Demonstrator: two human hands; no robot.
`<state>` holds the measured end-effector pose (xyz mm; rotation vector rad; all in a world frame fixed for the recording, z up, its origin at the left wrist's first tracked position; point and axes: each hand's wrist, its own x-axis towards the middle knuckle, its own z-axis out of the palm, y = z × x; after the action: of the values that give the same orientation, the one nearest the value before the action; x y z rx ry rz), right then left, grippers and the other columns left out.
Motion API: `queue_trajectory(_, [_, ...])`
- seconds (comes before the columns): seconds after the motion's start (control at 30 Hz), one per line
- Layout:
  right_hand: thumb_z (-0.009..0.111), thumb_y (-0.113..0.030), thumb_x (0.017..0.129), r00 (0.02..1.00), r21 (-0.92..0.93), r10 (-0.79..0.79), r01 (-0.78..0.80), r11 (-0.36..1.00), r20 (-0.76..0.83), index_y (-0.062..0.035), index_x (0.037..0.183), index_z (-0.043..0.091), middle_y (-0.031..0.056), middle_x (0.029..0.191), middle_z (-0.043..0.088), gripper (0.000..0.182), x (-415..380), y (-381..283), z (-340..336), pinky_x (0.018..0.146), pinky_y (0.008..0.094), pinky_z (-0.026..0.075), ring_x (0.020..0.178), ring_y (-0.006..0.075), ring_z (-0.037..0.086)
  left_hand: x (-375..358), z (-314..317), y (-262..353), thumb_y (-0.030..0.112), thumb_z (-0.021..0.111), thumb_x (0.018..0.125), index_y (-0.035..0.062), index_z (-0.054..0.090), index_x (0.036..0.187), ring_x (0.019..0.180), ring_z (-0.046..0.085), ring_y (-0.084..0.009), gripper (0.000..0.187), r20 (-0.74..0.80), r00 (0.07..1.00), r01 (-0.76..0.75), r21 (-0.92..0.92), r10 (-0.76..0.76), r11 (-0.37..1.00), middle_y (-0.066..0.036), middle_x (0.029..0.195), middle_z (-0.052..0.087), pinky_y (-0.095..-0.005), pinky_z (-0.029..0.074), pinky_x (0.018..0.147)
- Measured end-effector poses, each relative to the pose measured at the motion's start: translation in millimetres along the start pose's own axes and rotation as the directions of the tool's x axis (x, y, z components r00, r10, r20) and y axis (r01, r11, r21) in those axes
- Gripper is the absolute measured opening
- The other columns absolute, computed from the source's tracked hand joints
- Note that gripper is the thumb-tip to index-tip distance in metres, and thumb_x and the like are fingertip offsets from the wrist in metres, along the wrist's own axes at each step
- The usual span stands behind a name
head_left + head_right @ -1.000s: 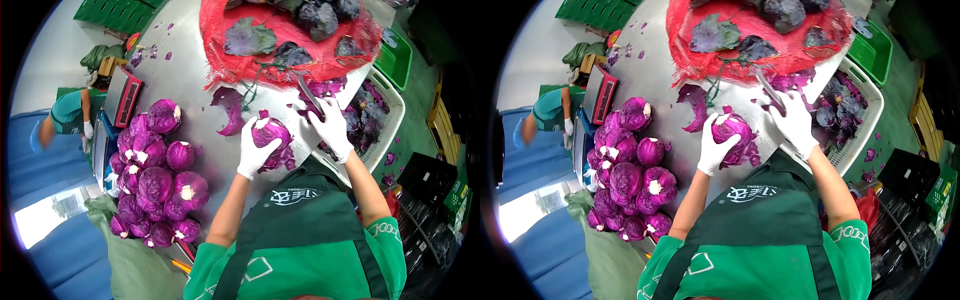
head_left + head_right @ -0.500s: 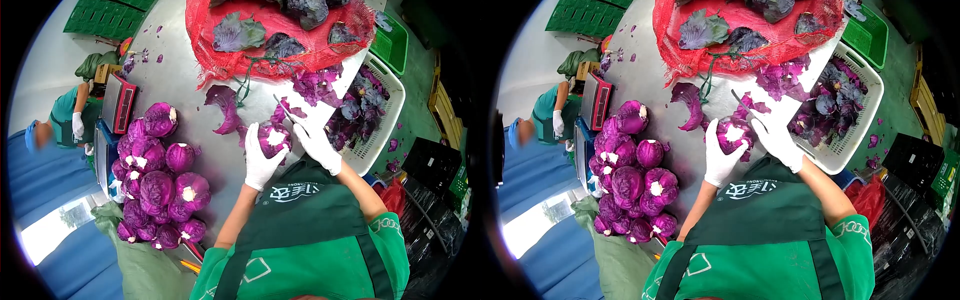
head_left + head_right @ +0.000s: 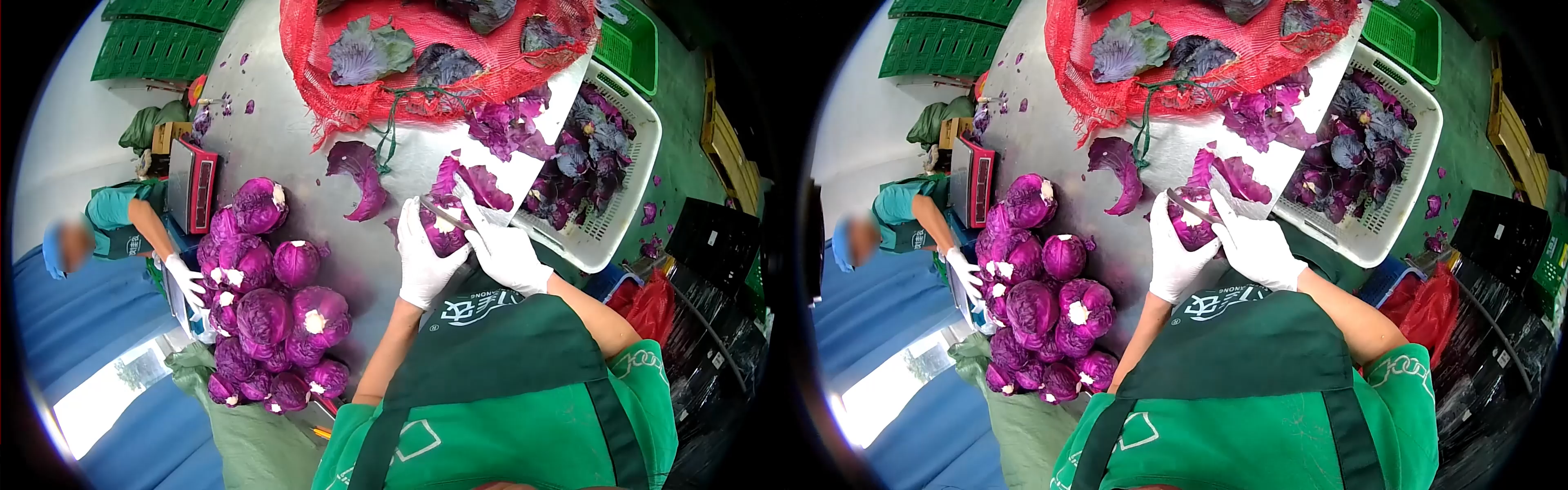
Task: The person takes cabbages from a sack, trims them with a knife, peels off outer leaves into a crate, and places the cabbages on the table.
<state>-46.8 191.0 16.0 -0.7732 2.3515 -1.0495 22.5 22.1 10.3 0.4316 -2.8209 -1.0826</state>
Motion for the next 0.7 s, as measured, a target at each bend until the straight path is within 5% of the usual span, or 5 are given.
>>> queue_trajectory(0.2, [0.047, -0.029, 0.101, 0.994, -0.136, -0.053, 0.04, 0.99, -0.091, -0.0127, 0.15, 0.04, 0.0147, 0.08, 0.066, 0.053, 8.9, 7.9, 8.4, 0.062, 0.0424, 0.052, 0.069, 0.0307, 0.066, -1.8, 8.0, 6.7, 0.031, 0.087, 0.067, -0.0061, 0.025, 0.148, 0.133, 0.037, -0.0407, 0.109, -0.045, 0.999, 0.022, 0.007, -0.021, 1.0, -0.028, 0.144, 0.034, -0.0472, 0.032, 0.113])
queue_trajectory(0.47, [0.046, -0.024, 0.1, 0.981, 0.124, 0.177, -0.166, 0.978, -0.084, -0.0156, 0.143, 0.049, 0.0158, 0.098, 0.07, 0.044, 21.3, 4.4, 3.0, 0.075, 0.0453, 0.053, 0.086, 0.0375, 0.067, 0.7, 18.3, 15.0, 0.031, 0.087, 0.067, -0.0039, 0.028, 0.147, 0.134, 0.038, -0.0422, 0.105, -0.152, 0.988, 0.034, 0.039, -0.027, 0.999, -0.028, 0.144, 0.035, -0.0482, 0.031, 0.113])
queue_trajectory(0.57, [0.044, -0.03, 0.104, 0.881, 0.137, 0.189, -0.143, 0.98, -0.434, -0.0143, 0.127, 0.064, 0.0208, 0.106, 0.07, 0.035, 39.1, 57.0, 15.8, 0.081, 0.0434, 0.054, 0.094, 0.0401, 0.068, -18.5, 24.3, 11.4, 0.027, 0.087, 0.065, -0.0037, 0.028, 0.147, 0.134, 0.037, -0.0428, 0.106, -0.217, 0.976, 0.011, -0.005, -0.012, 1.0, -0.027, 0.143, 0.037, -0.0486, 0.029, 0.115])
queue_trajectory(0.63, [0.048, -0.029, 0.103, 0.827, -0.01, -0.046, 0.048, 0.999, -0.56, -0.0113, 0.128, 0.063, 0.0142, 0.093, 0.071, 0.034, 57.4, 72.8, 24.9, 0.074, 0.0382, 0.054, 0.081, 0.0306, 0.068, -24.0, 18.8, 10.4, 0.02, 0.087, 0.067, -0.0027, 0.026, 0.148, 0.133, 0.04, -0.0388, 0.104, -0.231, 0.973, 0.023, -0.026, -0.028, 0.999, -0.025, 0.141, 0.039, -0.0462, 0.031, 0.114])
queue_trajectory(0.7, [0.051, -0.031, 0.104, 0.88, 0.611, 0.467, -0.325, 0.722, -0.084, -0.0146, 0.141, 0.055, -0.0025, 0.071, 0.055, 0.04, 68.0, 86.6, 13.1, 0.055, 0.0223, 0.043, 0.059, 0.0054, 0.05, -19.4, 17.2, -6.4, 0.014, 0.086, 0.069, -0.0014, 0.023, 0.149, 0.131, 0.043, -0.0324, 0.103, -0.178, 0.978, 0.053, -0.272, -0.104, 0.961, -0.022, 0.14, 0.04, -0.0424, 0.035, 0.112])
